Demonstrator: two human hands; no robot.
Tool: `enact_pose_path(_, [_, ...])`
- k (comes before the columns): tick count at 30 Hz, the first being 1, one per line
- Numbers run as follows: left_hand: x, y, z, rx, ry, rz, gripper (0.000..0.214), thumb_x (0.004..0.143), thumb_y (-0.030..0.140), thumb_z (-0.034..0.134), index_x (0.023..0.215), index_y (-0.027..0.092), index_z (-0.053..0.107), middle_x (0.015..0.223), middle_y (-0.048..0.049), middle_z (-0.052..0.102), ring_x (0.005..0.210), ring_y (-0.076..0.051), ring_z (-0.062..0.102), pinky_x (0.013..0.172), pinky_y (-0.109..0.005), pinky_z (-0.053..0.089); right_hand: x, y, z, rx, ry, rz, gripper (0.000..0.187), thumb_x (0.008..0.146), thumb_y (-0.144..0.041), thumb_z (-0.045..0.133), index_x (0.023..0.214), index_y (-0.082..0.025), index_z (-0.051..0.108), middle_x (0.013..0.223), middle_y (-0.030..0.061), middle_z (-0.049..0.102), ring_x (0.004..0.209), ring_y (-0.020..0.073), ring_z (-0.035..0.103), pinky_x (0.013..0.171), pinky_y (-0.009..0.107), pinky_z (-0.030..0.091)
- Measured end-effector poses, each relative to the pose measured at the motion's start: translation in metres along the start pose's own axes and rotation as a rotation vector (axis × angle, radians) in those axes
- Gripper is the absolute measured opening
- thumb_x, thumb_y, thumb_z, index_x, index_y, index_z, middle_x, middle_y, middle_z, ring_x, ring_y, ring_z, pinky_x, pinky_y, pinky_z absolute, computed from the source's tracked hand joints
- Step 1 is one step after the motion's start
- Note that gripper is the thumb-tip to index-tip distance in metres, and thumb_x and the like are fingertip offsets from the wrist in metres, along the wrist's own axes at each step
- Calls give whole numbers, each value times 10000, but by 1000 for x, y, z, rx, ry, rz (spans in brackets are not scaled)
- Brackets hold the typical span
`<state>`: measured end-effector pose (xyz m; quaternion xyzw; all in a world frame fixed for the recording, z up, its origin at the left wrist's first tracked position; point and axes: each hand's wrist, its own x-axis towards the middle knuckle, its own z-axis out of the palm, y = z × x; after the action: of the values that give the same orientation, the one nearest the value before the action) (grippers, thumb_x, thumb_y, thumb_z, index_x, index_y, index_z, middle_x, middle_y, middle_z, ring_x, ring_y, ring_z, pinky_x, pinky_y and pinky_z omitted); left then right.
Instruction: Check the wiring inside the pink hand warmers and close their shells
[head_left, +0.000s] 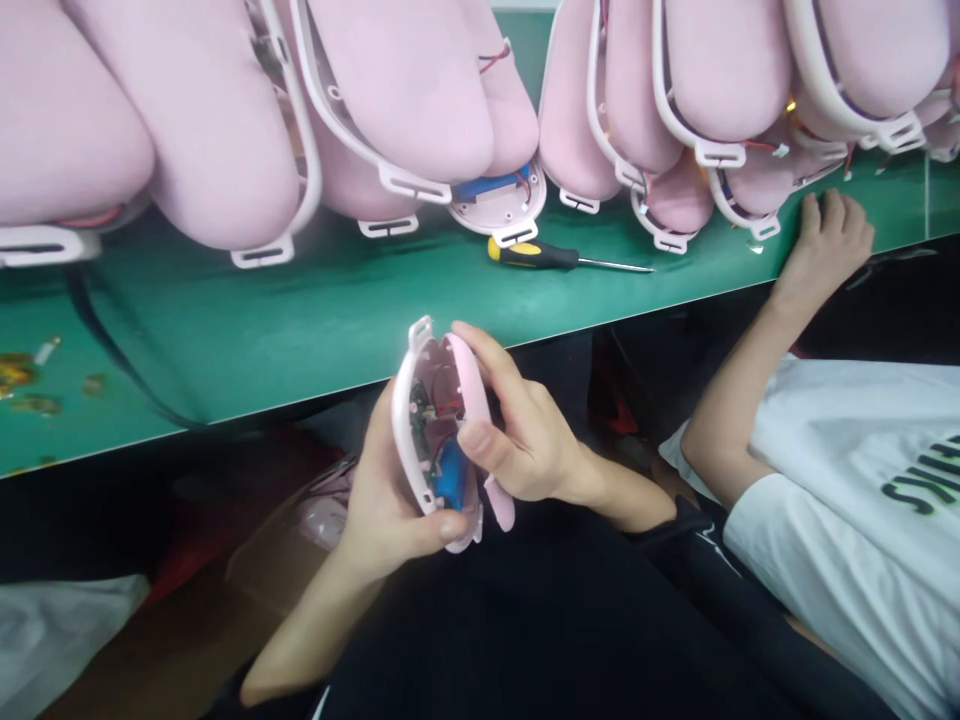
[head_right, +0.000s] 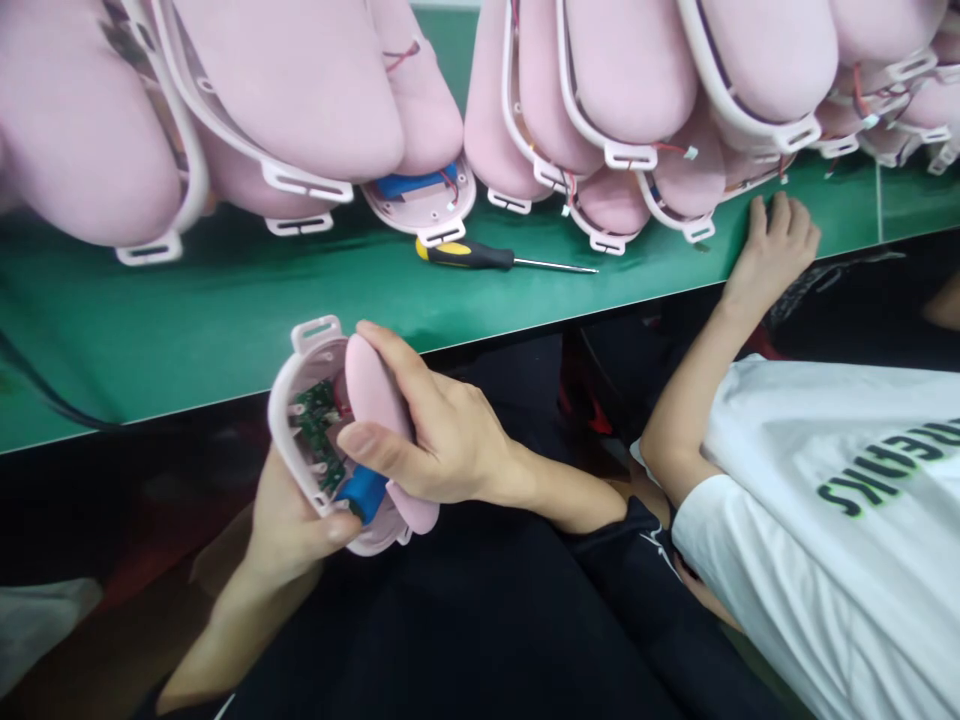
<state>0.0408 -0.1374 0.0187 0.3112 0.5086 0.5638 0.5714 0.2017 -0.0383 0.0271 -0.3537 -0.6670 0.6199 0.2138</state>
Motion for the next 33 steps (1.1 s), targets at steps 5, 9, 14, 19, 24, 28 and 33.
enact_pose_path(5, [1, 5, 5, 4, -26, -26, 1013, 670, 660, 995, 1530, 296, 602, 1355, -111, 733, 1125, -332, 752, 905, -411, 666, -4, -3, 5, -68, 50, -19, 896, 1036, -796, 431, 1730, -241, 315, 1359, 128, 757, 1084, 290, 785, 980, 444, 651])
enact_pose_path(9, [-2, 3, 7, 114, 8, -19, 1088, 654, 630, 1013, 1587, 312, 553, 1535, -132, 650, 1330, -383, 689, 1071, -480, 633, -5, 5, 15, -95, 71, -74, 922, 1011, -751, 555, 1738, -245, 298, 1452, 139, 718, 1161, 320, 769, 1068, 472, 635])
enact_pose_path(14, [0, -4, -1, 219, 2, 86, 1136, 649, 560, 1019, 1630, 294, 511, 1587, -157, 609, 1408, -417, 630, 1184, -563, 554, -2, 16, 12, 15, 42, -169, 805, 1032, -701, 601, 1719, -361, 358, 1664, 59, 568, 1454, 311, 642, 1262, 409, 518])
enact_pose_path(19, [1, 2, -18, -49, -232, 3, 962, 723, 665, 917, 1519, 208, 630, 1237, -171, 766, 1083, -371, 757, 905, -479, 669, 10, 29, -8, 412, -83, -242, 808, 1000, -546, 769, 1695, -344, 407, 1604, 91, 633, 1435, 246, 657, 1232, 422, 536])
enact_pose_path(24, [15, -10, -28, -223, -565, -85, 805, 633, 787, 891, 1153, 178, 815, 996, -155, 763, 806, -289, 727, 701, -407, 647, 15, 34, -15, 655, -344, -175, 728, 867, -532, 913, 1494, -255, 670, 1393, 133, 774, 1120, 239, 808, 916, 366, 692])
enact_pose_path(28, [27, -36, -34, -279, -705, 9, 811, 573, 768, 894, 1146, 198, 818, 887, -132, 774, 774, -307, 729, 717, -430, 643, 14, 34, -8, 511, -275, -248, 592, 829, -558, 936, 1298, -221, 808, 1236, 115, 841, 1063, 244, 829, 1160, 477, 592])
enact_pose_path(33, [34, -26, -46, -234, -691, -84, 963, 658, 749, 925, 1427, 202, 730, 1011, -148, 820, 817, -312, 795, 702, -396, 666, 11, 41, 0, 474, -76, -270, 517, 798, -632, 930, 1112, -225, 866, 1004, 77, 877, 799, 207, 840, 1242, 493, 524])
